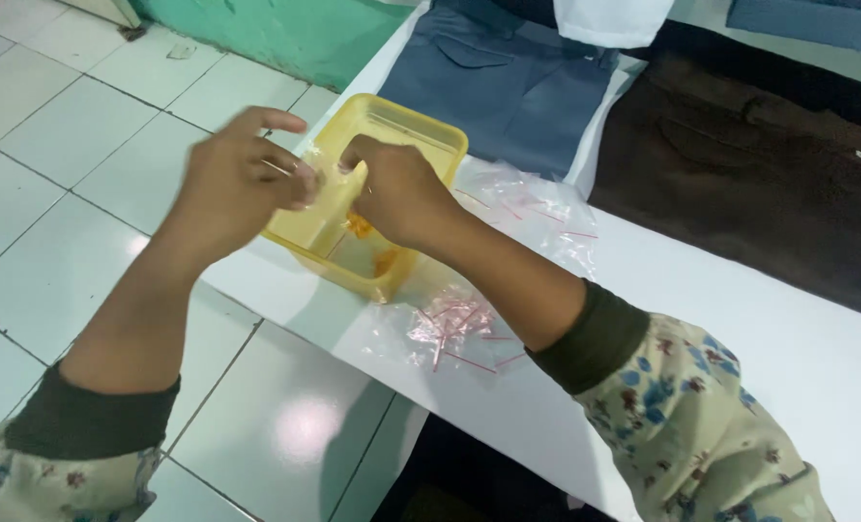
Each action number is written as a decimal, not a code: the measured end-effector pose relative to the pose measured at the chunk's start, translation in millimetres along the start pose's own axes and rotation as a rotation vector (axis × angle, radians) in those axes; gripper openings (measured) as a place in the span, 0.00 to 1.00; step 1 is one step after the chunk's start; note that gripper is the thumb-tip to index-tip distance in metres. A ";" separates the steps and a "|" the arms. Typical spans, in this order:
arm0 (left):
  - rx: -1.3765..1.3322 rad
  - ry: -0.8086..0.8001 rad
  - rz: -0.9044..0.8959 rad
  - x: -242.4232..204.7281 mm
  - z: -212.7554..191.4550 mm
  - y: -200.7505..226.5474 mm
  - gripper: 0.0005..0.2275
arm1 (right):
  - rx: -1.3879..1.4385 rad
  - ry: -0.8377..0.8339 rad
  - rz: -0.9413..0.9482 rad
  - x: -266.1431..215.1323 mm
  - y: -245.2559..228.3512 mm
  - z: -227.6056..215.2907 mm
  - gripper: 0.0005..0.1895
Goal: Sorting and bagging small buttons into plastic pouches
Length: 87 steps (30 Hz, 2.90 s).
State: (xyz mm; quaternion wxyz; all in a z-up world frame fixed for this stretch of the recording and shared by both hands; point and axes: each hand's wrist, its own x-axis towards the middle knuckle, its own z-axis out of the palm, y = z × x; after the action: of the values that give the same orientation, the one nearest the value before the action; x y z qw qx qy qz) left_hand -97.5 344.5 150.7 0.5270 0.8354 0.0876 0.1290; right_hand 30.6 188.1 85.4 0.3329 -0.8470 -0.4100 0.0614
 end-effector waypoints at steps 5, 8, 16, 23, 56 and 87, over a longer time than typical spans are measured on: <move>0.691 -0.343 -0.102 28.6 13.3 -9.5 0.20 | -0.120 -0.302 0.110 21.3 1.0 20.4 0.22; 0.898 -0.533 -0.136 50.0 22.2 -35.7 0.19 | -0.195 -0.441 0.181 30.7 9.4 45.5 0.21; 1.162 -0.623 -0.102 73.3 48.8 -86.3 0.14 | -0.426 -0.562 0.150 19.1 -17.3 38.9 0.16; 1.144 -0.509 -0.080 59.7 51.6 -55.9 0.15 | -0.445 -0.433 0.128 10.7 -26.8 21.9 0.10; 0.508 -0.691 0.629 -48.9 489.3 129.4 0.11 | -0.409 0.769 0.508 -469.9 228.1 -239.1 0.11; 0.209 -0.515 0.831 -77.5 642.7 151.0 0.12 | -0.367 0.738 0.301 -532.8 270.6 -267.6 0.08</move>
State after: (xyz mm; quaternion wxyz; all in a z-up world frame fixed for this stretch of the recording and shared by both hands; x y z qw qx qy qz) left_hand 28.1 -293.6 13.2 0.3492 0.8526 -0.3735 0.1081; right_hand -41.3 -460.8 35.5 0.2883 -0.9076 -0.1397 -0.2714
